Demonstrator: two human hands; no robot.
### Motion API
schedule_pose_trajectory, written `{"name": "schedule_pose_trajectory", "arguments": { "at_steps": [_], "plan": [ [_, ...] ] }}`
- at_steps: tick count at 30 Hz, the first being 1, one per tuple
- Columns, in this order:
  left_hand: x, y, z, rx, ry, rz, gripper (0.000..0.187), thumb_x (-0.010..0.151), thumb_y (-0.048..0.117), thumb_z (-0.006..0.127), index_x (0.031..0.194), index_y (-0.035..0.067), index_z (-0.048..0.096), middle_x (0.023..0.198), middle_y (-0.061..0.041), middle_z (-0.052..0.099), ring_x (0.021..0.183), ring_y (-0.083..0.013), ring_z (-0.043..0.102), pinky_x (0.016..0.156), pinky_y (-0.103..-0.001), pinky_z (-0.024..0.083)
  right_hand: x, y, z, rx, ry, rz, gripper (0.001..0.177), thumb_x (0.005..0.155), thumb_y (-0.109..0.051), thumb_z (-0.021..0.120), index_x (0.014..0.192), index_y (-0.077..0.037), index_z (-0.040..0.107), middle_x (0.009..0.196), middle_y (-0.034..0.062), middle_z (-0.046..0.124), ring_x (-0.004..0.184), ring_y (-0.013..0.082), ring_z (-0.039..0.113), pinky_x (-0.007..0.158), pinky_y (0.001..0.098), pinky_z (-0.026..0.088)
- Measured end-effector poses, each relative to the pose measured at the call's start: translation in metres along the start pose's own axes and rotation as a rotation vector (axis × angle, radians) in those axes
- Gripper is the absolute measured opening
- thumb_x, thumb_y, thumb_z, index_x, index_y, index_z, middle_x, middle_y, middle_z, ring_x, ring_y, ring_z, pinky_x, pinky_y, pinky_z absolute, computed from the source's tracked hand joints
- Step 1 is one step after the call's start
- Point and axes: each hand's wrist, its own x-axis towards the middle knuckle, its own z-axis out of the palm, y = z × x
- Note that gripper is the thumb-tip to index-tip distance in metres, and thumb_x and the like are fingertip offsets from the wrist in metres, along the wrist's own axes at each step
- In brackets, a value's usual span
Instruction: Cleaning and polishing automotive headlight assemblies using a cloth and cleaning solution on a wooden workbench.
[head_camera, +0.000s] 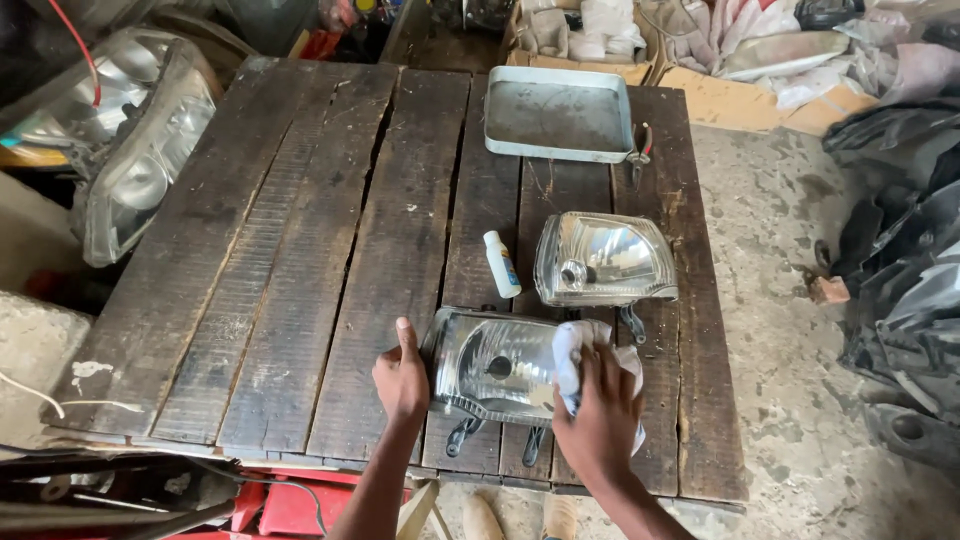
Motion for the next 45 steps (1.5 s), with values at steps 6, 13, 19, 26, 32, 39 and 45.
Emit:
{"name": "schedule_pose_trajectory", "arguments": {
  "at_steps": [6, 13, 19, 26, 32, 39, 45],
  "plan": [
    [0.000, -0.006, 0.007, 0.127, -0.024, 0.171, 0.071, 0.093, 0.075, 0.036, 0.054, 0.017, 0.026, 0.049, 0.001, 0.034, 0.052, -0.0133, 0.030, 0.054, -0.034, 0.025, 0.042, -0.074, -0.007, 0.189, -0.004, -0.439, 0.085, 0.061, -0.020, 0.091, 0.136, -0.010, 0.051, 0.141, 0.0108, 0.057, 0.128, 0.0355, 0.051, 0.110, 0.0588, 0.036],
    [0.000, -0.041, -0.010, -0.111, 0.022, 0.005, 0.063, 0.100, 0.063, 0.045, 0.060, 0.018, 0.025, 0.056, 0.000, 0.031, 0.058, -0.0153, 0.027, 0.056, -0.036, 0.025, 0.039, -0.025, -0.034, 0.081, -0.102, -0.440, 0.108, 0.054, -0.024, 0.092, 0.148, -0.019, 0.039, 0.149, 0.0003, 0.050, 0.139, 0.0273, 0.038, 0.102, 0.0488, 0.043],
    [0.018, -0.038, -0.012, -0.121, -0.103, -0.016, 0.062, 0.100, 0.064, 0.043, 0.063, 0.019, 0.022, 0.057, 0.002, 0.026, 0.058, -0.0142, 0.024, 0.056, -0.035, 0.023, 0.048, 0.050, -0.038, 0.316, -0.154, 0.232, 0.034, 0.097, -0.039, 0.058, 0.096, -0.007, 0.068, 0.065, 0.0019, 0.064, 0.041, 0.0092, 0.046, 0.030, 0.0223, 0.035],
    [0.017, 0.031, -0.009, 0.149, -0.198, -0.041, 0.054, 0.101, 0.067, 0.044, 0.101, 0.014, 0.056, 0.098, -0.009, 0.055, 0.097, -0.0273, 0.043, 0.087, -0.042, 0.037, 0.149, 0.042, -0.056, 0.552, 0.143, 0.016, 0.032, 0.106, -0.025, 0.060, 0.106, 0.007, 0.064, 0.086, 0.0155, 0.061, 0.072, 0.0253, 0.058, 0.055, 0.0320, 0.047],
    [0.040, 0.037, 0.018, 0.390, -0.138, 0.012, 0.068, 0.094, 0.072, 0.052, 0.129, 0.017, 0.072, 0.126, -0.017, 0.071, 0.127, -0.0400, 0.059, 0.109, -0.053, 0.045, 0.202, 0.045, -0.027, 0.432, 0.054, -0.124, 0.034, 0.100, -0.027, 0.068, 0.114, 0.004, 0.069, 0.101, 0.0201, 0.067, 0.095, 0.0385, 0.068, 0.068, 0.0472, 0.054],
    [-0.010, 0.140, 0.101, 0.131, -0.288, 0.119, 0.055, 0.091, 0.054, 0.064, 0.126, 0.013, 0.075, 0.120, -0.016, 0.074, 0.113, -0.0381, 0.070, 0.096, -0.051, 0.053, 0.208, 0.055, 0.005, 0.366, -0.056, -0.266, 0.038, 0.088, -0.019, 0.073, 0.124, -0.010, 0.069, 0.127, 0.0087, 0.070, 0.122, 0.0348, 0.059, 0.090, 0.0543, 0.046],
    [0.011, 0.124, 0.174, 0.025, -0.420, -0.223, 0.085, 0.092, 0.057, 0.060, 0.151, -0.003, 0.046, 0.144, -0.025, 0.055, 0.140, -0.0388, 0.048, 0.110, -0.048, 0.039, 0.193, 0.056, -0.003, 0.325, 0.052, -0.337, 0.033, 0.089, -0.027, 0.073, 0.120, -0.013, 0.070, 0.123, 0.0029, 0.070, 0.119, 0.0297, 0.060, 0.083, 0.0508, 0.048]
  ]
}}
